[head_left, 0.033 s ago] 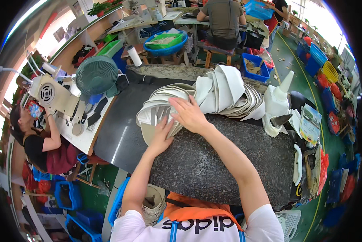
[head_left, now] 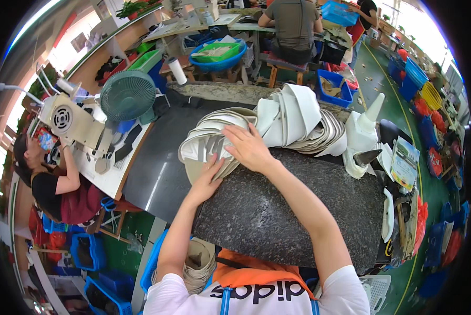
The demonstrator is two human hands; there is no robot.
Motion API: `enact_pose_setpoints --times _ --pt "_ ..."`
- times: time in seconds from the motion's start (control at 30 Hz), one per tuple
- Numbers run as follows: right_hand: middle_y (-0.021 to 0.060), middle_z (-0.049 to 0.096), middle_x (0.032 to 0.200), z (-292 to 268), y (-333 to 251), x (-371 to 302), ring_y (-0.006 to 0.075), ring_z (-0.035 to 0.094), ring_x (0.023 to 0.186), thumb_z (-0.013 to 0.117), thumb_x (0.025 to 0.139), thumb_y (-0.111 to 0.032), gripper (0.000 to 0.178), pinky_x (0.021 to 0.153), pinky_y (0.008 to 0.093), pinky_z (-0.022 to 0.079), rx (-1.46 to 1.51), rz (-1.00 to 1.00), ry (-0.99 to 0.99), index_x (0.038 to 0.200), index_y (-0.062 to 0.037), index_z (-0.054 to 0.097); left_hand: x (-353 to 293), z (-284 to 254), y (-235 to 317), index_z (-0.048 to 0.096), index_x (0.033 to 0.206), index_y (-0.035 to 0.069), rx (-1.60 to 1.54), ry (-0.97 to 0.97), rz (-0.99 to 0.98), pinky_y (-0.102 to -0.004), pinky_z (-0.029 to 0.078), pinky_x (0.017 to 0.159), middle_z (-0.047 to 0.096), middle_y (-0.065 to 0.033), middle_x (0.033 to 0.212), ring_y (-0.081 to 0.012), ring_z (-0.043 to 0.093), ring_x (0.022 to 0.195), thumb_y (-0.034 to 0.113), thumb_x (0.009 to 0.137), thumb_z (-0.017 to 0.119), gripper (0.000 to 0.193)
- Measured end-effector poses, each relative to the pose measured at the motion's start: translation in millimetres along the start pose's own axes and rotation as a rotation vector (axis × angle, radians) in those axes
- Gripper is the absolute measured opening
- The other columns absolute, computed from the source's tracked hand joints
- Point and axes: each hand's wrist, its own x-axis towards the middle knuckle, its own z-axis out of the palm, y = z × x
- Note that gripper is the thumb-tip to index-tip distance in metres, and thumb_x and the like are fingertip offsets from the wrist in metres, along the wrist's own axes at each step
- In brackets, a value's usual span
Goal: The person shapes shoe components by hand, retrieves shoe lining pieces from a basket onto the table, and applies adhesive to the shoe parts using an applicator tool before pressing them together.
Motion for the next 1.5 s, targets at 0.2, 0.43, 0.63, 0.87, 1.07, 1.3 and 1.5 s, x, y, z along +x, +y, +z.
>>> enact_pose_setpoints --times 0.2,0.43,0.63,0.87,1.07,1.3,1.5 --pt "0.0087 0.051 0.118 3 -11 4 0.0251 0.047 0.113 0.05 0.088 -0.035 0.04 0.1 0.0499 0.031 -0.037 -0.033 -0.007 0.123 -0.0168 0.05 41 -42 16 0.044 0.123 -0.002 -1.338 0.34 -0.532 -0.0396 0.043 0.091 0.054 -0.0173 0.116 -0.0278 0.055 0.105 0.034 0.093 0.05 0.048" --pt "0.0093 0.051 0.101 -3 -14 29 0.0265 0.049 0.099 0.053 0.086 -0.034 0.026 0.087 0.0405 0.036 -0.21 0.109 -0.026 0.101 -0.0161 0.066 34 -6 26 0.046 0.121 -0.002 -1.113 0.699 -0.405 -0.0372 0.048 0.085 0.058 -0.0129 0.111 -0.0246 0.06 0.093 0.013 0.09 0.053 0.035" --pt "0.0134 0.052 0.113 -40 -46 1 0.0303 0.048 0.108 0.053 0.088 -0.032 0.035 0.094 0.0415 0.036 0.261 0.077 0.097 0.114 -0.0102 0.061 -49 -22 103 0.05 0.121 -0.004 -1.135 0.719 -0.242 -0.0312 0.046 0.085 0.059 -0.0105 0.114 -0.0181 0.058 0.102 0.01 0.092 0.051 0.033" --pt "0.0037 0.064 0.093 -136 -29 -44 0.0088 0.057 0.083 0.06 0.086 -0.025 0.035 0.074 0.0265 0.046 1.04 0.649 -0.417 0.106 0.0041 0.061 -6 18 150 0.051 0.121 -0.004 -0.925 0.25 -0.208 -0.0281 0.039 0.09 0.057 -0.0073 0.116 -0.0119 0.053 0.101 0.016 0.091 0.056 0.037" --pt "0.0108 0.066 0.091 -154 34 -124 0.0164 0.066 0.077 0.056 0.089 -0.019 0.028 0.074 0.0303 0.054 1.505 1.17 0.19 0.105 0.0031 0.059 8 63 125 0.042 0.126 -0.003 -0.148 0.479 -0.209 -0.0372 0.035 0.097 0.044 -0.0146 0.13 -0.0221 0.044 0.116 0.013 0.072 0.075 0.065" --pt "0.0099 0.065 0.091 -164 52 -169 0.0109 0.061 0.079 0.052 0.093 -0.024 0.03 0.07 0.0243 0.049 1.069 1.095 0.329 0.104 0.0026 0.058 29 96 108 0.047 0.124 -0.001 -1.28 -0.292 -0.517 -0.0296 0.045 0.088 0.059 -0.01 0.111 -0.0181 0.058 0.099 0.001 0.076 0.064 0.051" --pt "0.011 0.061 0.08 -223 161 -218 0.0224 0.059 0.073 0.071 0.075 -0.034 0.05 0.066 0.034 0.046 -0.132 1.059 0.663 0.104 0.0043 0.057 9 89 112 0.05 0.119 -0.002 -1.015 -0.3 -0.47 -0.0283 0.046 0.083 0.06 -0.0094 0.105 -0.0162 0.059 0.096 -0.003 0.077 0.058 0.043"
